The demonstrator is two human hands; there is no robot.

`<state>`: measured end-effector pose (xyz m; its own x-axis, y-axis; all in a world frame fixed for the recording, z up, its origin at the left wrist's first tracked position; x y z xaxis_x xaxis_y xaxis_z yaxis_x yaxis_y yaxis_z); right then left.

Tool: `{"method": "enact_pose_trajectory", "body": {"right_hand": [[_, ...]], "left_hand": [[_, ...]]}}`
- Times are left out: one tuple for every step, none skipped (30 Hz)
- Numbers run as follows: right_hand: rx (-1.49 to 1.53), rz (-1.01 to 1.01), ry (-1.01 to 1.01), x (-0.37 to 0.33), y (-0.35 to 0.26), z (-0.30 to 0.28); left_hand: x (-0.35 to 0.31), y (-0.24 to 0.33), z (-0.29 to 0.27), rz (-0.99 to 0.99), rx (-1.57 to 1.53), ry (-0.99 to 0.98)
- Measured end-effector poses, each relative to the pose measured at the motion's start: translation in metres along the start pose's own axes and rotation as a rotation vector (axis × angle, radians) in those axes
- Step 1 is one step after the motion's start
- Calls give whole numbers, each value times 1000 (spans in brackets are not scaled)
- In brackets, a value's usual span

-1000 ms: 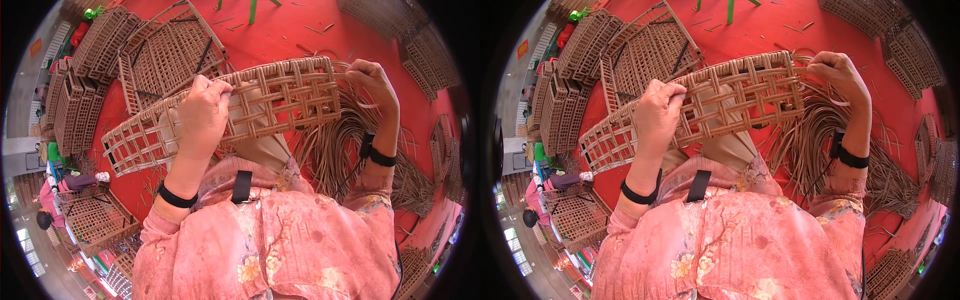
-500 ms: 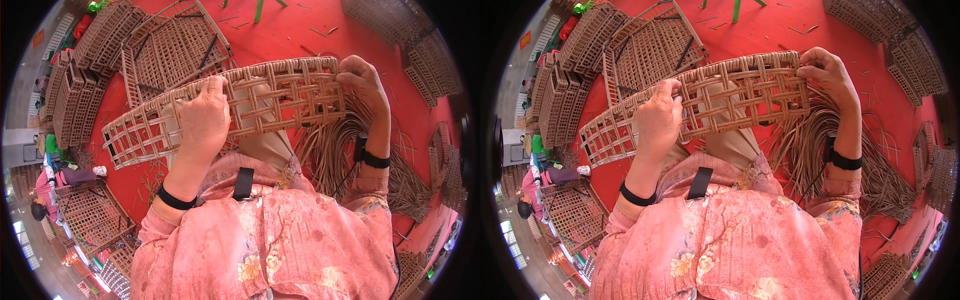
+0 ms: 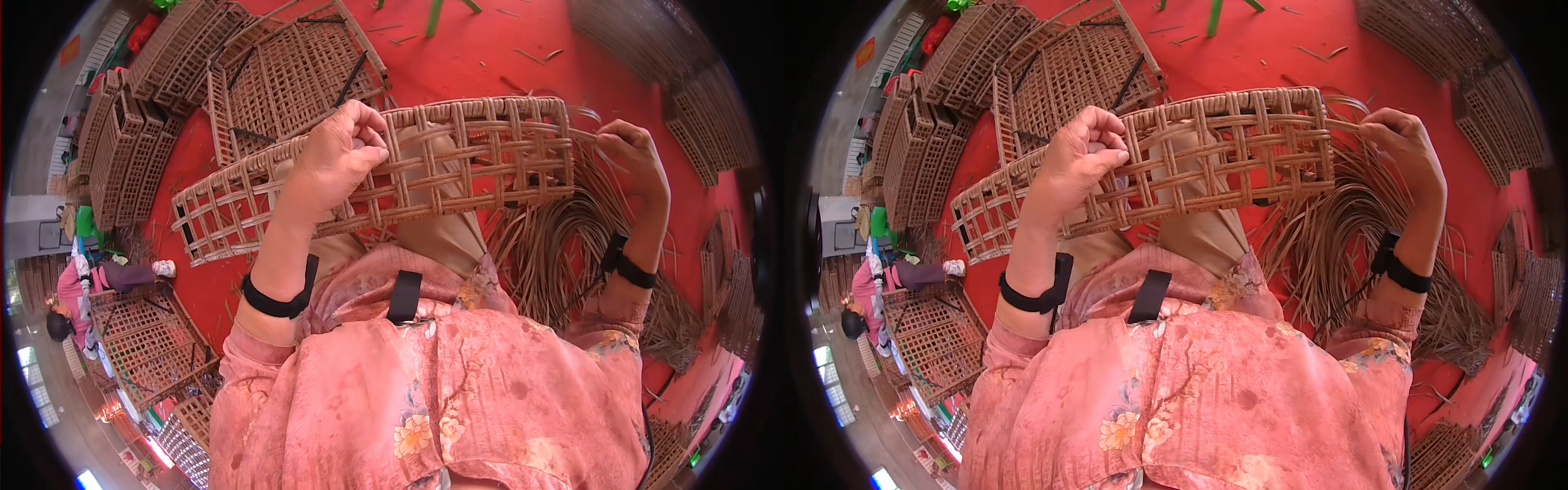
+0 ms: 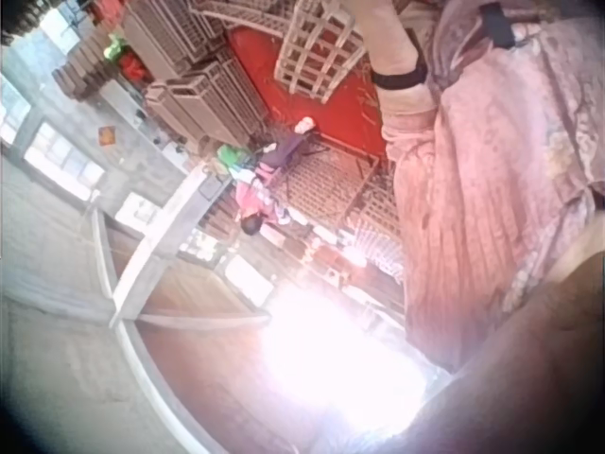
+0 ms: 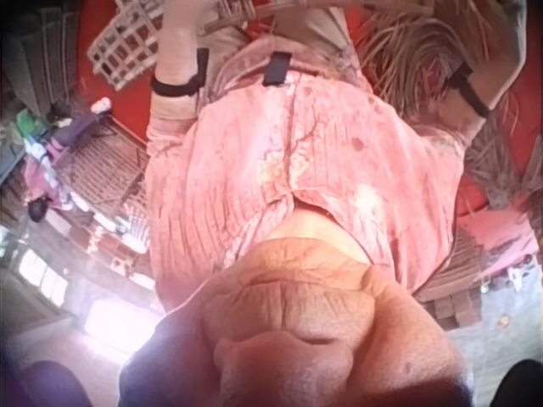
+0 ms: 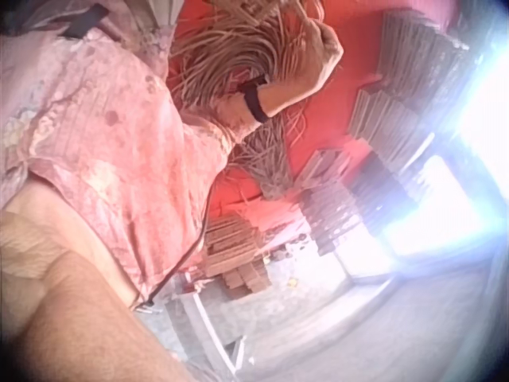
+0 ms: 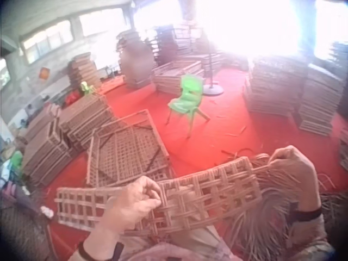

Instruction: Weaving bamboo strips into a rectangular bamboo frame to create a structural panel for furniture.

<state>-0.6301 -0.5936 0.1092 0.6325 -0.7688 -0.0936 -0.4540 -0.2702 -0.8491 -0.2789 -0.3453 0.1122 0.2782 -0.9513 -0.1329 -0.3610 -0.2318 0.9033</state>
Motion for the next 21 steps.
{"method": "enact_pose_trajectory", "body": {"right_hand": [[25,6,14,-2,0,-1],[25,5,8,1,5,-1],[39,-27,-11,7,11,2],[53,-59,-30,12,15,5],[57,-62,-40,18,17,7],[60,-62,-51,16,13,10],[63,-63,-63,13,10,12],[61,-53,-65,12,11,13],[82,-28,-63,15,13,14],[103,-3,-59,17,15,15],[104,-4,-62,16,14,17],[206,-4,-68,18,14,26],[308,-2,-74,20,14,34],[315,-7,-84,22,12,39],[285,-29,-84,18,4,37],[256,-53,-85,14,-1,36],[252,-49,-85,11,-2,34],[238,-52,-80,11,-1,33],[224,-55,-75,11,0,33],[223,-57,-76,12,-2,34],[229,-63,-81,12,-3,35]], "left_hand": [[0,0,0,13,-123,-47],[-1,2,1,15,-90,-34],[-3,3,0,8,-87,-27],[-6,4,-2,-12,-103,-1],[-8,6,-4,-33,-118,26],[-9,12,-6,-39,-123,18],[-10,23,-9,5,-152,35],[-11,28,-12,49,-181,53],[-11,27,-15,46,-181,57],[-11,26,-22,72,-86,96],[-12,25,-28,99,8,134],[-19,20,-33,63,-23,181],[-24,16,-38,56,-15,189],[-29,9,-47,6,-1,263],[-34,3,-53,-39,1,323],[-35,-5,-57,-2,16,338],[-38,-9,-55,-4,12,335],[-41,-9,-54,22,79,318],[-44,-10,-51,49,146,300],[-46,-10,-48,119,182,286],[-48,-10,-46,118,182,289]]}}
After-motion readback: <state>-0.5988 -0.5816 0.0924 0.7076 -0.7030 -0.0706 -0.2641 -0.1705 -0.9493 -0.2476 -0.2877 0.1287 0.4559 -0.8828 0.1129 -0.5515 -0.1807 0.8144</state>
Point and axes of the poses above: each hand's wrist, its own x-axis towards the middle knuckle, its own z-axis out of the palm, y = z × x, the point moved 5 cm from there along x, towards the middle knuckle, and after that the axes turned 2 degrees about -y, right-handed, at the moved point
